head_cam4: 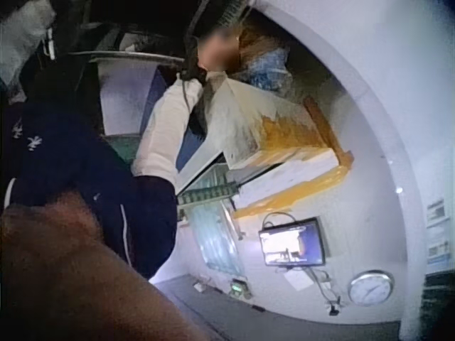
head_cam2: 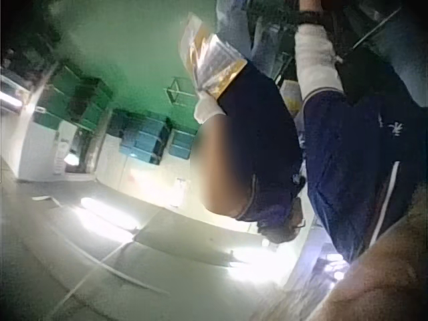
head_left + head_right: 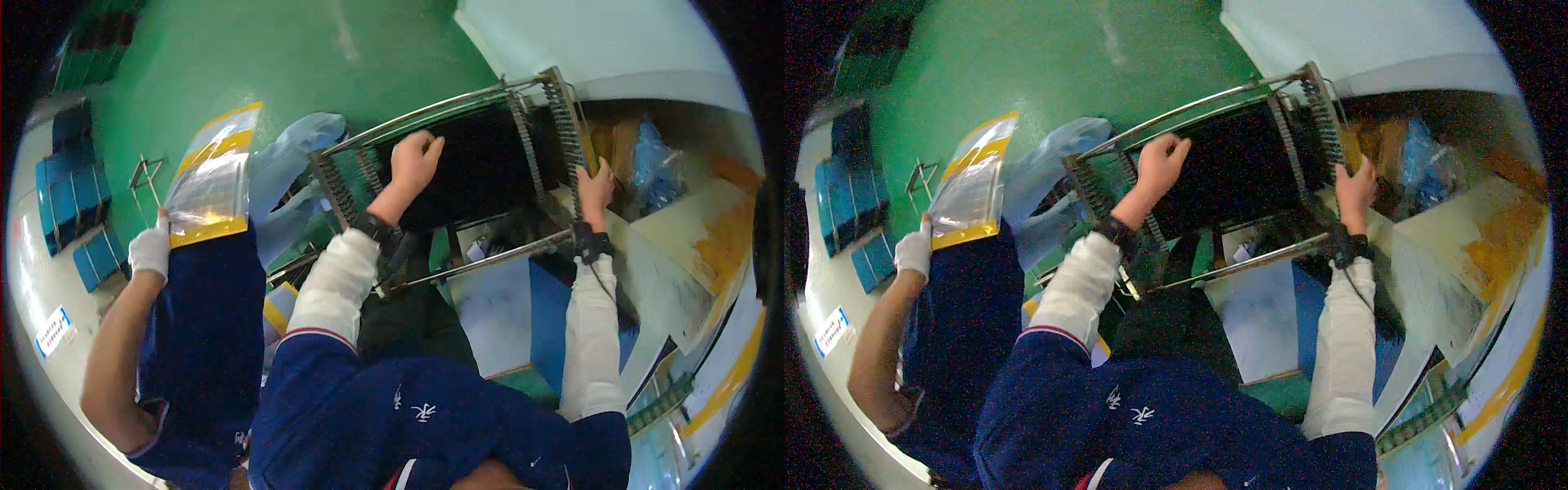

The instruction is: Handling and loading electronic boards or components into a processing machine.

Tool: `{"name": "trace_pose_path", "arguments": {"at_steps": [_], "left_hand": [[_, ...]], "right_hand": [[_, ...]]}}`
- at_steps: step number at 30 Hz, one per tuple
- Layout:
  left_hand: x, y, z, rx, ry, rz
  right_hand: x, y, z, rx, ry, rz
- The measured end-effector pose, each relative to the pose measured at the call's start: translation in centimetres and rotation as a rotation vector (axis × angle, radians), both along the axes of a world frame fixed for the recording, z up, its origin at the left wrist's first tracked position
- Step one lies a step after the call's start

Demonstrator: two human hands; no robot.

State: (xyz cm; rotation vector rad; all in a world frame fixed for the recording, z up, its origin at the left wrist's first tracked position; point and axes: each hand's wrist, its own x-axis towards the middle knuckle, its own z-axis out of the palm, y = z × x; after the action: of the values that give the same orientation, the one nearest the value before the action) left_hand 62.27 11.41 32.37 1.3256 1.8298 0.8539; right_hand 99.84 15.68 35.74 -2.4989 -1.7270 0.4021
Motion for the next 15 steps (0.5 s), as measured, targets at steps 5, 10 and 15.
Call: {"name": "trace_pose_path", "arguments": {"at_steps": [5, 10, 15], "left_hand": [[-5.9, -9.5, 2.3, 0.050, 0.267, 0.047], [-9.4, -16.7, 3.1, 0.024, 0.550, 0.354], [-10.3, -20.7, -2.2, -0.386, -0.229, 0.787]], "right_hand": [[3.1, 1.9, -3.9, -0.194, 0.054, -0.068], [2.8, 2.1, -5.2, -0.243, 0.042, 0.032], [6.5, 2.4, -7.8, -0.153, 0.093, 0.033]]}}
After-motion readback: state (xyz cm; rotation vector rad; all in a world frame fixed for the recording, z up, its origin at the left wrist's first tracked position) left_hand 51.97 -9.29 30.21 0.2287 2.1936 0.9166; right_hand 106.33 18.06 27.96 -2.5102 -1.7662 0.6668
